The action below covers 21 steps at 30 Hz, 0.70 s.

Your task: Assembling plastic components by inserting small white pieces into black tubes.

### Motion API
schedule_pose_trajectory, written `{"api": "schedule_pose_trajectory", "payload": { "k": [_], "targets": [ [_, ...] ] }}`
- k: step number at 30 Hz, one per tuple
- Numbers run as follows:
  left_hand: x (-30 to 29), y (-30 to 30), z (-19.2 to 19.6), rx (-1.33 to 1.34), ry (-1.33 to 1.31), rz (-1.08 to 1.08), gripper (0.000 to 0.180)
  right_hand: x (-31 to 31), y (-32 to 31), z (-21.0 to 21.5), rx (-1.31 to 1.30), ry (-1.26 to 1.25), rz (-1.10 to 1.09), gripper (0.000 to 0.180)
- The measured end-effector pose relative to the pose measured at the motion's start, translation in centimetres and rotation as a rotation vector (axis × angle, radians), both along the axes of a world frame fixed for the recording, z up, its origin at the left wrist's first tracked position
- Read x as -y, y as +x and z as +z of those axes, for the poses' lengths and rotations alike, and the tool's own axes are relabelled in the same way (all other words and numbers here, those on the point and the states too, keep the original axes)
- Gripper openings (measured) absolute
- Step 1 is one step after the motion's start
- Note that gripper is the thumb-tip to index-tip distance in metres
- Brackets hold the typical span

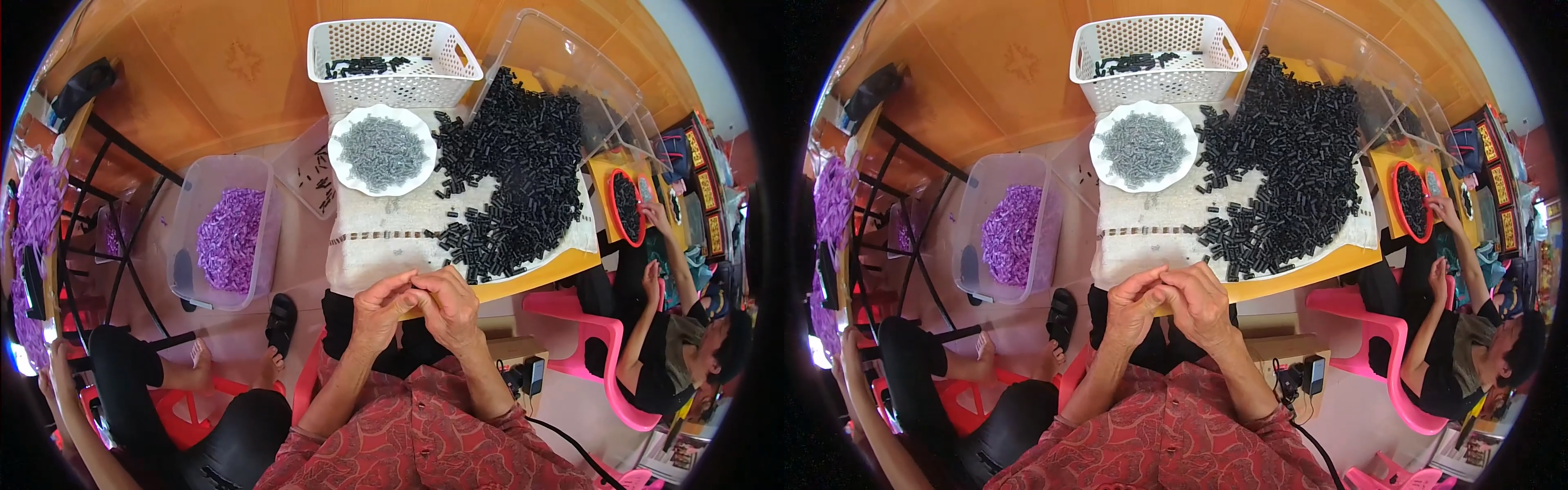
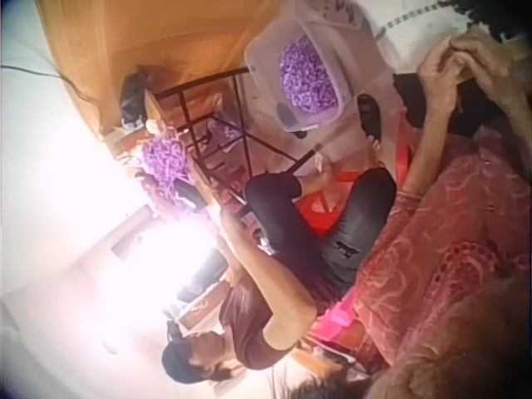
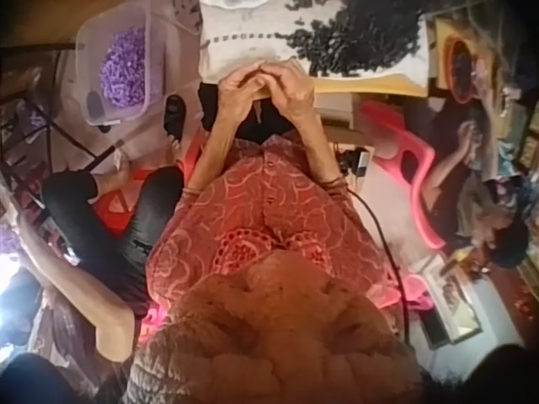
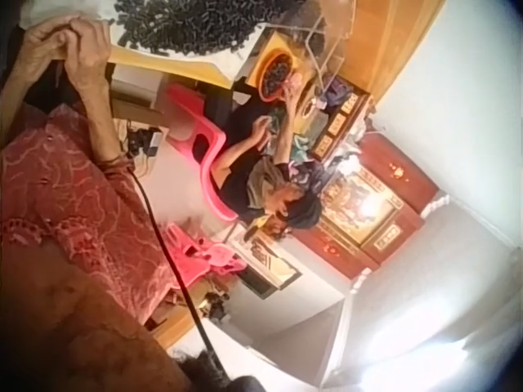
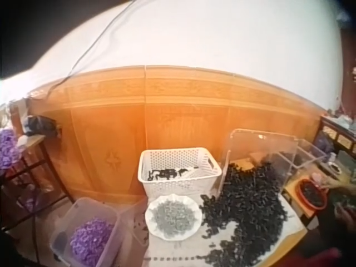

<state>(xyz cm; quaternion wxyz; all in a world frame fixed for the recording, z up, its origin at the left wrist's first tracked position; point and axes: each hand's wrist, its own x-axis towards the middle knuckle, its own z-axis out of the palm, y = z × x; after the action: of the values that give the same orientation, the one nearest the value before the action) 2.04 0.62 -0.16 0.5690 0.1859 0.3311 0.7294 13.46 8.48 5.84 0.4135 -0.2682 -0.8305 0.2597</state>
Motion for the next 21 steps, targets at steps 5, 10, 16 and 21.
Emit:
{"api": "schedule_pose_trajectory", "payload": {
  "k": [5, 10, 16, 21],
  "targets": [
    [-0.4, 0.2, 0.9, 0.145, 0.039, -0.015, 0.035, -0.2, 0.4, 0.6, -0.054, -0.073, 0.006, 0.021],
    [-0.3, 0.1, 1.0, 0.182, 0.068, -0.044, 0.032, -0.4, 0.9, 0.9, -0.090, -0.147, 0.076, 0.033],
    [-0.3, -0.3, 1.2, 0.332, 0.119, -0.015, 0.034, 0.1, 0.4, 2.1, -0.039, -0.192, 0.106, 0.037],
    [-0.3, -0.2, 1.6, 0.339, 0.114, 0.010, 0.039, 0.2, 0.1, 2.1, -0.032, -0.198, 0.096, 0.041]
  ]
}}
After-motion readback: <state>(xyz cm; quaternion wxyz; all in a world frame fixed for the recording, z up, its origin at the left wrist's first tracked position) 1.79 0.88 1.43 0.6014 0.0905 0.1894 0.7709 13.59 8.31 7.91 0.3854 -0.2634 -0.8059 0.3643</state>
